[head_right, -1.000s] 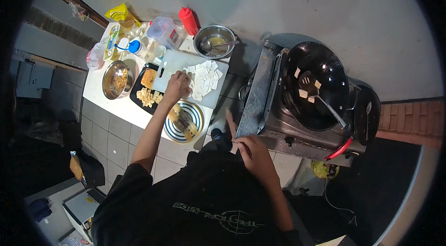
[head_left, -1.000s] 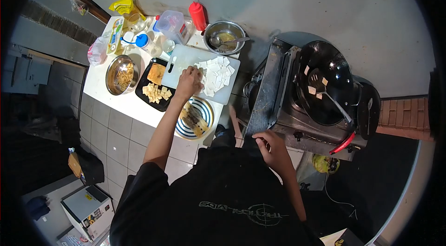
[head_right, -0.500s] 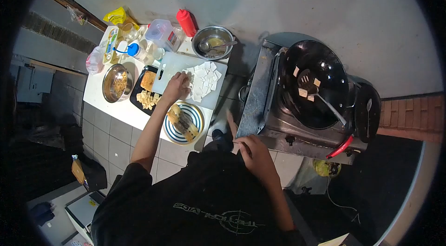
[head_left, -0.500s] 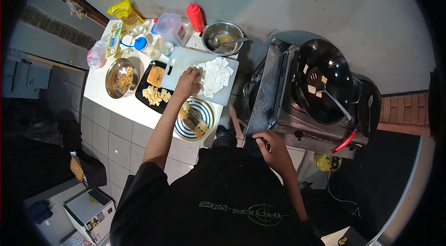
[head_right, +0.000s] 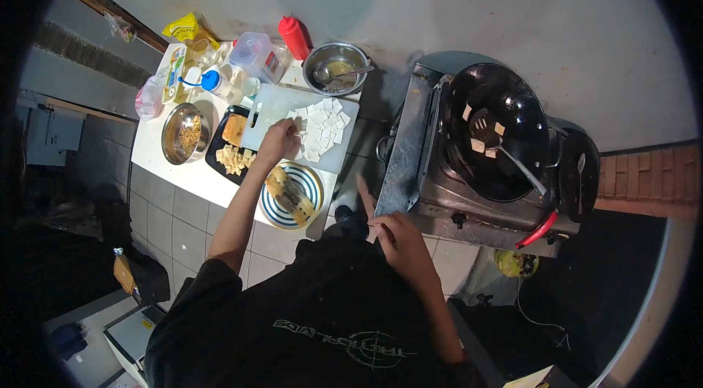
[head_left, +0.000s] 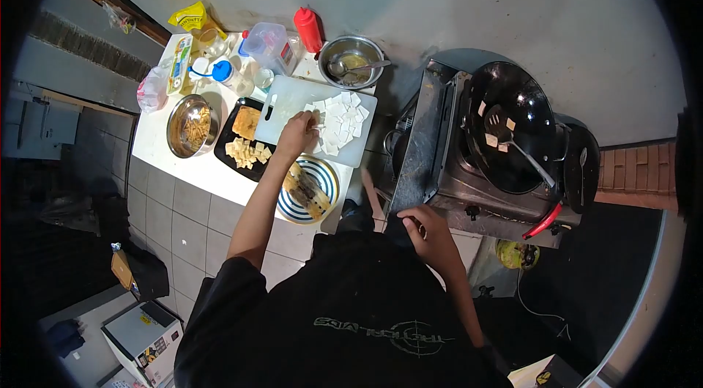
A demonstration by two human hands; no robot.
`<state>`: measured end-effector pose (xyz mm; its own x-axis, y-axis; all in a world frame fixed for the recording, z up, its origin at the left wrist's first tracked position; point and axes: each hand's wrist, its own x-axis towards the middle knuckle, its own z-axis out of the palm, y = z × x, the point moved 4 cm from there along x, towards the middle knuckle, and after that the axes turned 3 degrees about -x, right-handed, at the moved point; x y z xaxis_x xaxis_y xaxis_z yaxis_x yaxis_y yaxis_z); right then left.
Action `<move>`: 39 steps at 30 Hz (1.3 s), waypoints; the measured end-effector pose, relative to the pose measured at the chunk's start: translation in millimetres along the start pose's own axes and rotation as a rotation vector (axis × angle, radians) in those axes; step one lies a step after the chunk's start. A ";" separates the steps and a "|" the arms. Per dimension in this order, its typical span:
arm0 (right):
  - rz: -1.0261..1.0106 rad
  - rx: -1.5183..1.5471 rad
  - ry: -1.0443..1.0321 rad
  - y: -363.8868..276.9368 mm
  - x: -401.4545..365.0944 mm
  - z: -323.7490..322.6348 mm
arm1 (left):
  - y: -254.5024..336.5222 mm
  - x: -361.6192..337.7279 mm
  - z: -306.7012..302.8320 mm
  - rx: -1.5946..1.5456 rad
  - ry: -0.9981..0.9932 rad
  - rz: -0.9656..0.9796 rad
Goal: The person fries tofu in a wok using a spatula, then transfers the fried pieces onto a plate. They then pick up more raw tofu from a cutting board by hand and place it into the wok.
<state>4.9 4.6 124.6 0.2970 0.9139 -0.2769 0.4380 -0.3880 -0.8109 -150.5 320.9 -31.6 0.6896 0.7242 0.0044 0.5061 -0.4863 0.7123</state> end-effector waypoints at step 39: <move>-0.236 0.143 0.301 29.8 11.0 -102.7 | 282.9 -84.9 104.4 -1.354 -0.307 -0.379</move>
<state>108.4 -9.2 150.3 0.4469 0.8917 0.0718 0.4081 -0.1318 -0.9034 -11.8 70.7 96.3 0.7981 0.4853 -0.3572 -0.0711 0.6645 0.7439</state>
